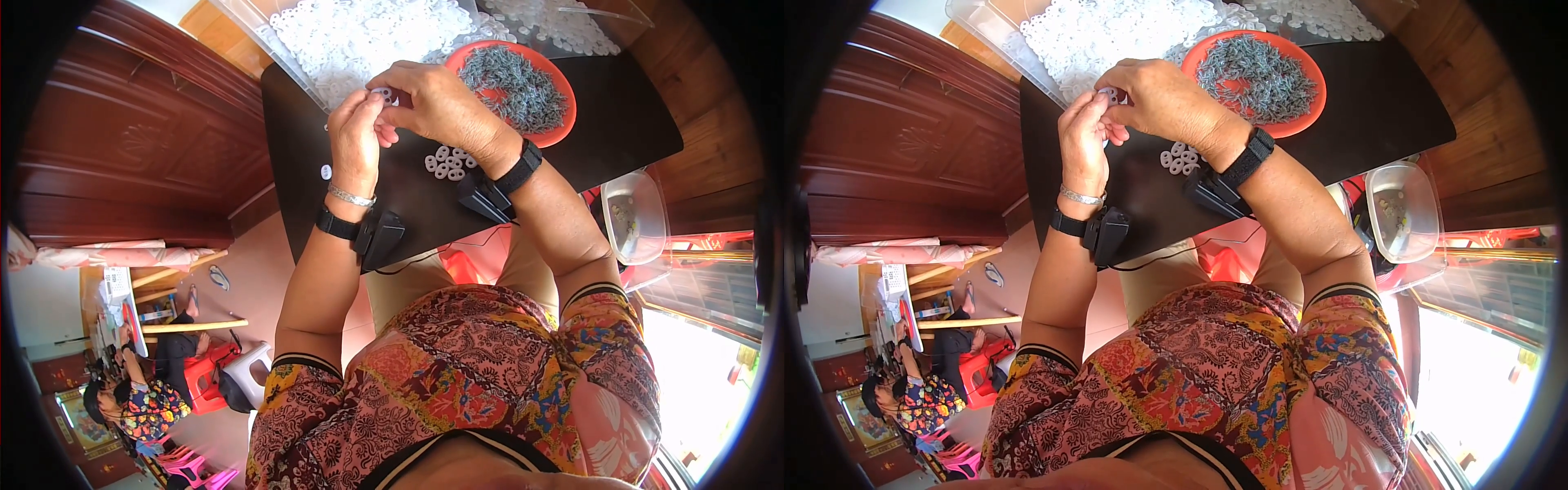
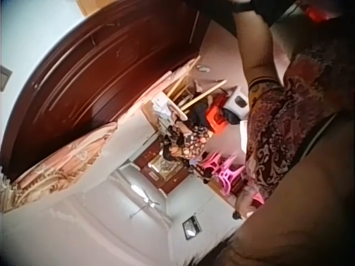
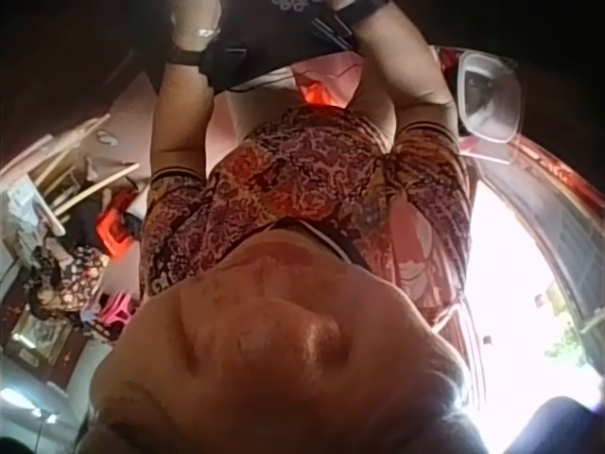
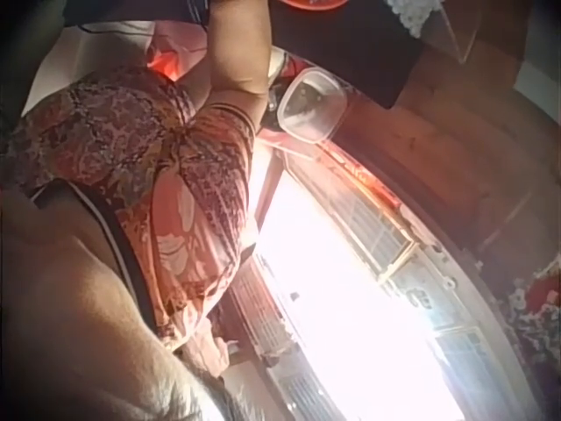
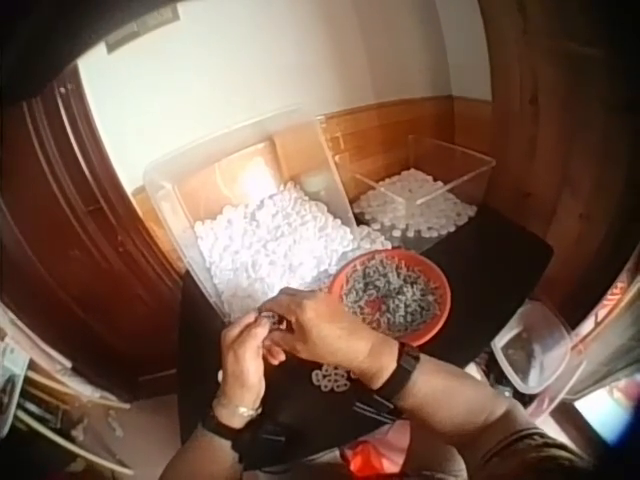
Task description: Assembling small metal parts into plastic components at a table.
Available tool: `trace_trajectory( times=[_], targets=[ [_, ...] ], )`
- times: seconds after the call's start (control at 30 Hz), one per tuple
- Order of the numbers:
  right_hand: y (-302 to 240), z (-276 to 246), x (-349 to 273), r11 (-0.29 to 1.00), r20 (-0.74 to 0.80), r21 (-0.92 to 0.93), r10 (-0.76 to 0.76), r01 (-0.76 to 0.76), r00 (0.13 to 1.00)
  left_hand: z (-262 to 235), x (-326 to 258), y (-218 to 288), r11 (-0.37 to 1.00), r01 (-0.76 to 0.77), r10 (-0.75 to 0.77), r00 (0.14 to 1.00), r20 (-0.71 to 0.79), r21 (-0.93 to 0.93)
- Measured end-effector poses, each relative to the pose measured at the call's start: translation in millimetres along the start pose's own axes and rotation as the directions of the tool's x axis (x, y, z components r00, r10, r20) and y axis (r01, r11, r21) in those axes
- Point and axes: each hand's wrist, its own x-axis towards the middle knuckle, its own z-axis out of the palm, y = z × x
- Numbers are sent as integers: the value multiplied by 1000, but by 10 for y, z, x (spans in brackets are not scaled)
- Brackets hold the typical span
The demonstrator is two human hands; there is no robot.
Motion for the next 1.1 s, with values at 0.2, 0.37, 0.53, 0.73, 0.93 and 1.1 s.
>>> trace_trajectory(
  times=[0.2,0.37,0.53,0.73,0.93,1.1],
  targets=[
    [-28,-11,0,1000,38,7,12,-12,999,-44,32,-33,998,-8,7,1000,-24,-60],
    [2,13,-17,1000,37,-9,-7,7,999,-26,39,-63,994,-91,92,996,-7,57],
    [24,31,-9,999,63,-23,-35,37,997,-55,47,-67,992,-91,93,996,-10,83],
    [25,9,-6,995,104,76,55,-63,993,-53,30,-44,998,-57,57,998,13,22],
    [-1,30,-4,994,43,100,29,-33,999,-77,34,-28,996,-88,87,995,50,34],
    [-17,23,-9,999,15,27,27,-27,1000,-63,27,0,994,-106,105,994,43,21]
  ],
)
